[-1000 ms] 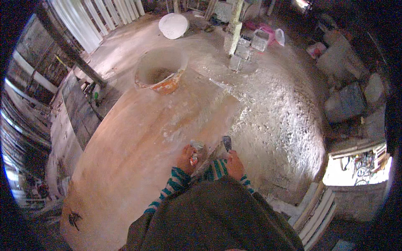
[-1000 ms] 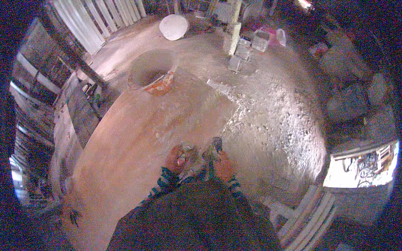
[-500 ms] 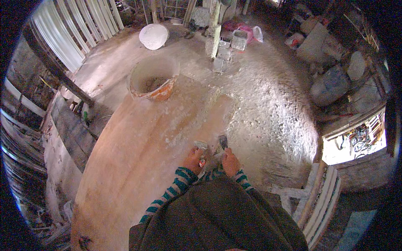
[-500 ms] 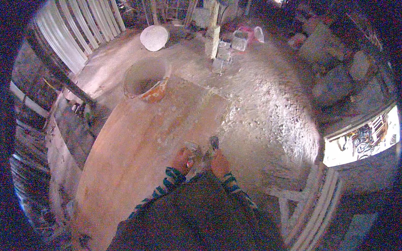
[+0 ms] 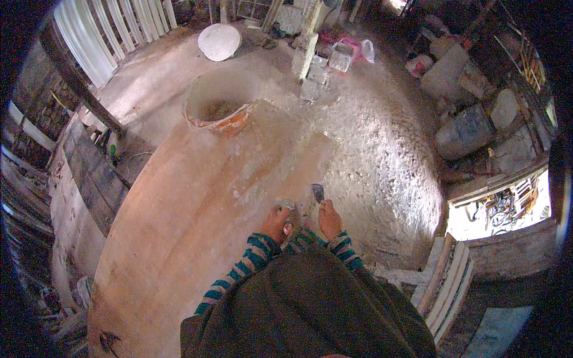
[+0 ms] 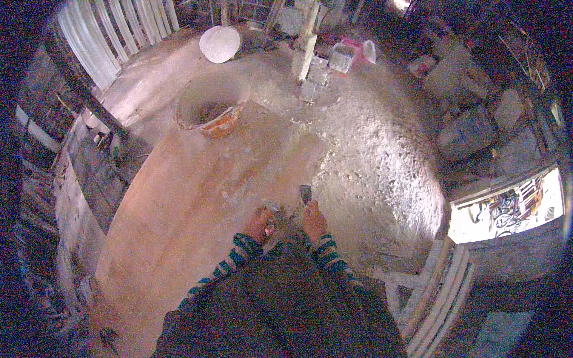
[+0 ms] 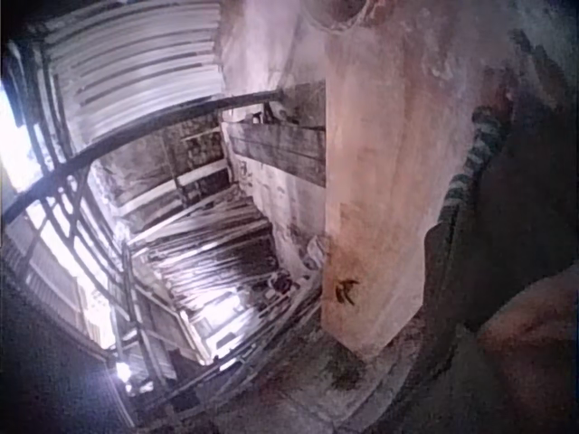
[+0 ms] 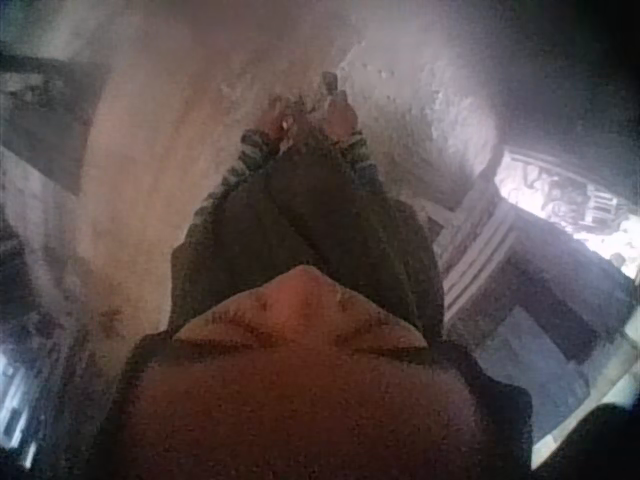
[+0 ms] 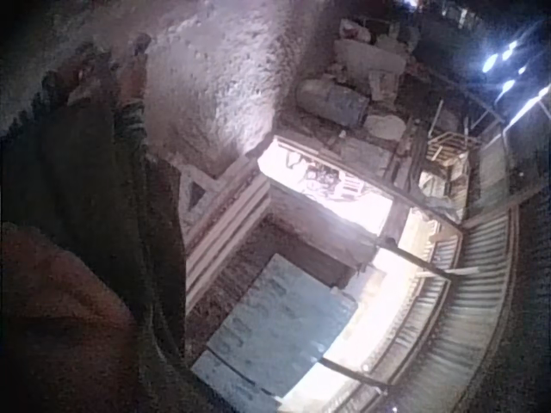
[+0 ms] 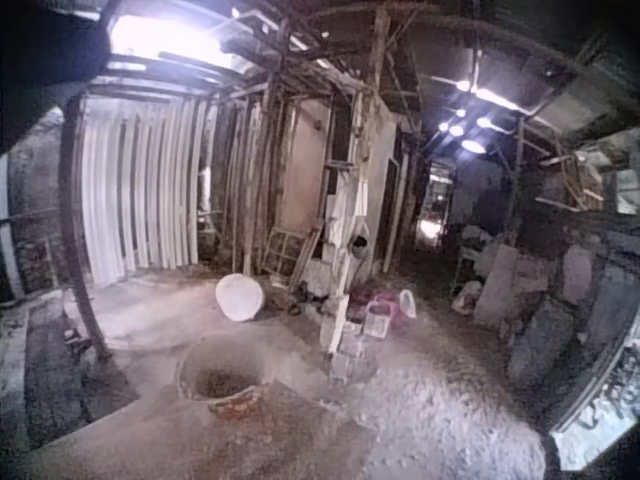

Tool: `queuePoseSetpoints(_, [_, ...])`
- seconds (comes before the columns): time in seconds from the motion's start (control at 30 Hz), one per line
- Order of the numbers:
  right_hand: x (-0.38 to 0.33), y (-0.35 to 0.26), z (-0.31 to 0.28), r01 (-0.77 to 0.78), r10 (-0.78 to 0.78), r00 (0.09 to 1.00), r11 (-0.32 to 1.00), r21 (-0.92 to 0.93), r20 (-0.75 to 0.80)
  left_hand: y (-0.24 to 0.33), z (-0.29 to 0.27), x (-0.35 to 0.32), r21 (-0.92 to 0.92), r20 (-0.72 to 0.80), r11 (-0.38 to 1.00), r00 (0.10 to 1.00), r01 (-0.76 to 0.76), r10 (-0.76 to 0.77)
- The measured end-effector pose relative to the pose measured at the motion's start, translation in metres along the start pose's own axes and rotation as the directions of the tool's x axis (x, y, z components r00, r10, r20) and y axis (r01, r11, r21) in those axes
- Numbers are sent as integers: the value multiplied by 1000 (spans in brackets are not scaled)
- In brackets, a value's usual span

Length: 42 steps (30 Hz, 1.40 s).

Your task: The person scrapes a white powdery residue from a large flat wooden board using a small metal scraper. They repeatedly scrape the surface and wipe the residue with a cloth, moving across the board to clear the material.

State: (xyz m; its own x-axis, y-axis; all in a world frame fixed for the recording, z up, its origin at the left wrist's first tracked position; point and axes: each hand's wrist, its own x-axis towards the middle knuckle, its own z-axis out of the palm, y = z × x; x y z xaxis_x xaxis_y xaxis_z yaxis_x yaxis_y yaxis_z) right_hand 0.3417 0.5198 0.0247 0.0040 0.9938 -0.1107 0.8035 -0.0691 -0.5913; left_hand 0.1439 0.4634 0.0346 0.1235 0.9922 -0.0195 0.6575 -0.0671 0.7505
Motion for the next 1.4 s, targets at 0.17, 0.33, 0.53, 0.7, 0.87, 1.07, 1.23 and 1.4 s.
queuePoseSetpoints(0.17, [-8, 4, 8, 42, -41, 998, 999, 11, -52, 0, -3, 0, -18, 35, 1000, 999, 3, -2])
queuePoseSetpoints(0.33, [30, -17, -19, -31, 31, 1000, 999, -27, -5, -1, 2, -3, 53, 6, 998, 999, 39, -39])
queuePoseSetpoints(0.53, [27, 13, 20, -82, 65, 991, 986, -145, -118, 10, -8, 0, -6, 52, 999, 998, 41, -40])
queuePoseSetpoints(0.7, [52, -3, -22, -24, 24, 1000, 999, 24, 10, 5, -7, -1, 35, 34, 999, 999, 37, -38])
queuePoseSetpoints(0.87, [-11, 18, -14, 147, -147, 989, 989, 7, -11, 4, -4, -1, 31, 9, 1000, 1000, -5, 5])
queuePoseSetpoints(1.07, [-39, 6, -5, 95, -90, 979, 995, -17, 181, 6, -7, -3, -21, 34, 999, 998, 48, -47])
queuePoseSetpoints(1.23, [-17, -26, -16, 48, -37, 983, 997, -56, 179, 8, -7, -2, 76, 17, 997, 1000, -13, 12])
queuePoseSetpoints(1.4, [-35, 16, 4, 192, -184, 977, 979, -71, 107, -7, 5, -4, 63, -93, 992, 989, -111, 117])
